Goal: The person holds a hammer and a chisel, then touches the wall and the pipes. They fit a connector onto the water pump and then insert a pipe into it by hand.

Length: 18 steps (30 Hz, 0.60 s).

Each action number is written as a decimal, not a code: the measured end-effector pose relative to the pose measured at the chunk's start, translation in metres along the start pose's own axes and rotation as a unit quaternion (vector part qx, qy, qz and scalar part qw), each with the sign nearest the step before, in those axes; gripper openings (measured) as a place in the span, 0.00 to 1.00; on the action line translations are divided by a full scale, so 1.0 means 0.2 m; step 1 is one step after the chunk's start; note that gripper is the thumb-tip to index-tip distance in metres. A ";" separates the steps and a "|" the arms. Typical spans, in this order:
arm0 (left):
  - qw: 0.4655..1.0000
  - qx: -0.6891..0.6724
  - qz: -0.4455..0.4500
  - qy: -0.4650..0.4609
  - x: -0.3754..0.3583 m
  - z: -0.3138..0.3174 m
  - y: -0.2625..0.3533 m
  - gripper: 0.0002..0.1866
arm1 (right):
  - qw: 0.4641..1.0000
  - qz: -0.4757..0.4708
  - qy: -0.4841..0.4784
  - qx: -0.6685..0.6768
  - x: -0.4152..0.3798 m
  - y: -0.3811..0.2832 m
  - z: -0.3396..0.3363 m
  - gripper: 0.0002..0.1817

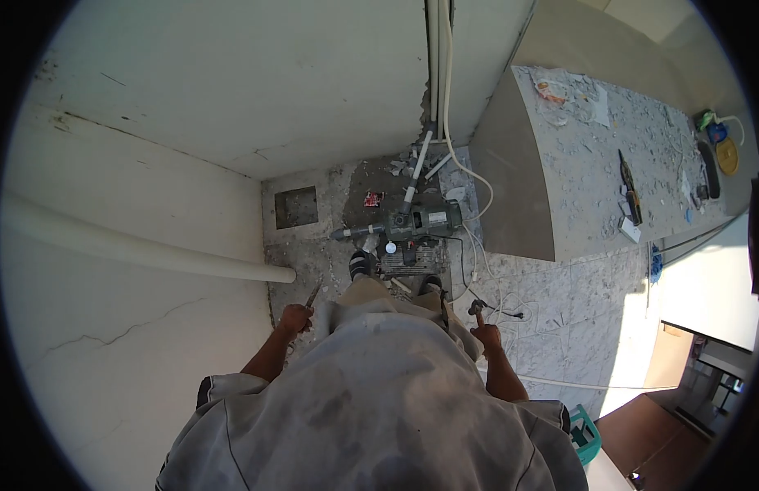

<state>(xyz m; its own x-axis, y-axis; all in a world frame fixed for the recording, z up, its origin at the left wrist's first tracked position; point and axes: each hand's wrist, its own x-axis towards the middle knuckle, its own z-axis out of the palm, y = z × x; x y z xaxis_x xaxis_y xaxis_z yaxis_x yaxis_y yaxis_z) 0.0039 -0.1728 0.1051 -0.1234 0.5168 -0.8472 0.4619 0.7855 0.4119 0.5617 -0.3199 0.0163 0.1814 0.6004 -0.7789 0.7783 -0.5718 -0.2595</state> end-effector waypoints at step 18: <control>0.998 -0.020 -0.056 0.016 -0.11 0.07 -0.07 0.17 | 0.997 -0.050 -0.004 -0.065 0.11 0.01 -0.04 0.41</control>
<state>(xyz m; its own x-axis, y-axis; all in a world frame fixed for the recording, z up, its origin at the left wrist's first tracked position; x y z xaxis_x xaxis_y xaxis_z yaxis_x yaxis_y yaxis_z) 0.0124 -0.1990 0.1130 -0.2012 0.4355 -0.8774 0.4089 0.8513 0.3288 0.5725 -0.3036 0.0024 0.0954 0.6458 -0.7575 0.8639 -0.4318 -0.2593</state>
